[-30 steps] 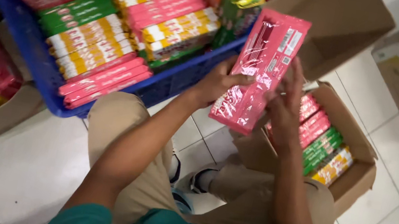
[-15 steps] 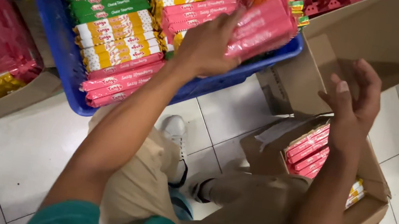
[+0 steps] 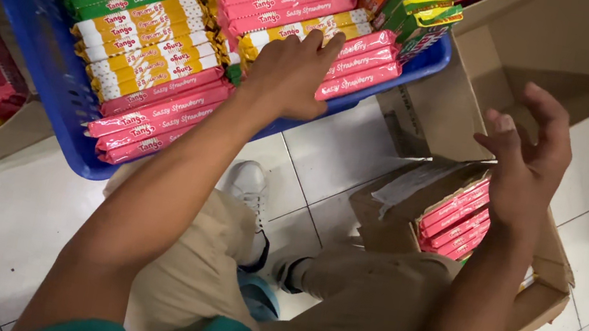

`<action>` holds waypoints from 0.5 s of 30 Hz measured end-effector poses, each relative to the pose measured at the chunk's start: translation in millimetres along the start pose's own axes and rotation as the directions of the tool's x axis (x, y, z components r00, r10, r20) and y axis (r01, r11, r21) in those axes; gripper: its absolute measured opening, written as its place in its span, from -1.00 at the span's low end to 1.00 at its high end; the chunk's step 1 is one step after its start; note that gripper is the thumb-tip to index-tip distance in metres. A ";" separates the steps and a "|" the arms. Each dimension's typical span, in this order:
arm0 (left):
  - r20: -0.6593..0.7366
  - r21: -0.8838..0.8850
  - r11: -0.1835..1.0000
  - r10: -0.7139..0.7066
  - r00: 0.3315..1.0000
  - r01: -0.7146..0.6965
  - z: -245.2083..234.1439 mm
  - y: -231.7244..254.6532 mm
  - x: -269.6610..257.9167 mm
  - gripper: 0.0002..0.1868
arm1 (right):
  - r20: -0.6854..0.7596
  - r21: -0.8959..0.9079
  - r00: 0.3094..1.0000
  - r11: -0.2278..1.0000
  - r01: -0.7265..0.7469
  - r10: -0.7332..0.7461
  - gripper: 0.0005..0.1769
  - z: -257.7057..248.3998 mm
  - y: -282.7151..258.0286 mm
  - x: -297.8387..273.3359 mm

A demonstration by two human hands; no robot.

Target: The person packs small rectangular packets of Tango drink mix into a cardboard box. They take packets from a blue crate and arrange them in rows inside the box, handling them by hand.

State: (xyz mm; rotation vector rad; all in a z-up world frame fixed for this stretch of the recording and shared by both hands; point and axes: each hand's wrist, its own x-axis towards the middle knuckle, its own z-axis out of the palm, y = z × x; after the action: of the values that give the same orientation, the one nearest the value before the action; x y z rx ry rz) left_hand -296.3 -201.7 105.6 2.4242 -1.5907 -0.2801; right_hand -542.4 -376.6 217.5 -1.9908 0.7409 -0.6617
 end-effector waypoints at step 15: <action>0.114 -0.272 0.960 -0.036 0.993 0.066 -58.8 -44.3 -19.3 0.17 | 0.048 -0.004 0.998 0.999 0.038 -0.038 -0.65 12.9 3.6 1.1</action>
State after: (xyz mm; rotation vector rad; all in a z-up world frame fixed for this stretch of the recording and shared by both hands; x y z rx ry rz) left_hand -248.5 -161.9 149.6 2.2704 -1.4225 -0.6095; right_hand -533.6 -371.8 208.5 -2.0231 0.6778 -0.6328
